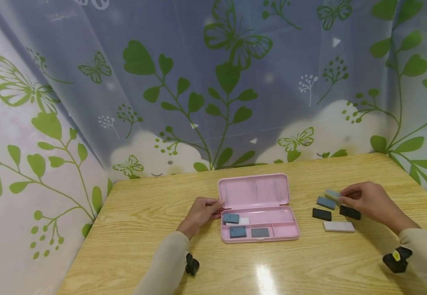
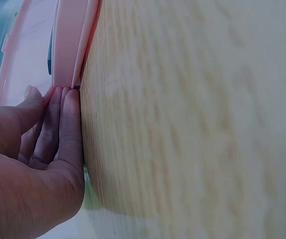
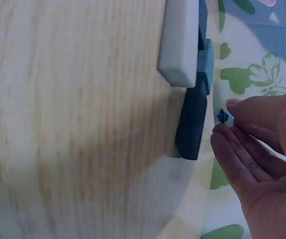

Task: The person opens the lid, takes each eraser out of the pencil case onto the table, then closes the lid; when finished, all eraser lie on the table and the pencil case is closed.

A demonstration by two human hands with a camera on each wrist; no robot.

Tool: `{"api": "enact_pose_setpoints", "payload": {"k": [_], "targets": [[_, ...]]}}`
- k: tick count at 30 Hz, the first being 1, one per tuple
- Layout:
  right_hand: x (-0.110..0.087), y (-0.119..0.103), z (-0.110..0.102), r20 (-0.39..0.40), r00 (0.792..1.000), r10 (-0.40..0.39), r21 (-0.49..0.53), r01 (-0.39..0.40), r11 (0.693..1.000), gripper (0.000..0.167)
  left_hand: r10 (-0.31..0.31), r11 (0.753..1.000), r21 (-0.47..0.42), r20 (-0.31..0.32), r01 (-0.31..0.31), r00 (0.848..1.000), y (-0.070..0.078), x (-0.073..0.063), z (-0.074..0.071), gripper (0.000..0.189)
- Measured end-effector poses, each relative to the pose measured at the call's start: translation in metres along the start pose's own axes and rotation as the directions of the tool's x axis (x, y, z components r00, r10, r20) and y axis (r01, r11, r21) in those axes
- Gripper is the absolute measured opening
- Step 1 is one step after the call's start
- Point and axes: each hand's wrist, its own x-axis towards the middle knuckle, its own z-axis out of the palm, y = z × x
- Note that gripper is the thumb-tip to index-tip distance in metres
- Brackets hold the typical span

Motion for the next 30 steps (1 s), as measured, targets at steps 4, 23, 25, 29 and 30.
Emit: {"api": "enact_pose_setpoints", "payload": {"k": [4, 23, 25, 29, 30], "targets": [[0.001, 0.003, 0.002, -0.018, 1.0, 0.009, 0.004, -0.009, 1.0, 0.024, -0.001, 1.0, 0.002, -0.001, 0.001, 1.0, 0.0, 0.0, 0.0, 0.032], [0.004, 0.011, 0.013, -0.062, 0.998, 0.025, -0.021, -0.027, 0.999, 0.026, -0.003, 1.0, -0.005, -0.001, 0.003, 1.0, 0.001, -0.002, 0.0, 0.032], [0.004, 0.011, 0.012, -0.057, 0.998, 0.028, -0.02, -0.03, 0.999, 0.03, -0.003, 1.0, -0.002, -0.001, 0.003, 1.0, 0.001, -0.002, 0.0, 0.032], [0.002, 0.009, 0.01, -0.057, 0.998, 0.028, -0.027, -0.029, 0.999, 0.036, -0.002, 1.0, -0.003, 0.0, 0.002, 1.0, 0.001, -0.002, 0.0, 0.032], [0.002, 0.008, 0.01, -0.059, 0.998, 0.024, -0.029, -0.026, 0.999, 0.036, -0.001, 1.0, -0.003, -0.001, 0.001, 1.0, 0.001, -0.001, 0.0, 0.032]]}}
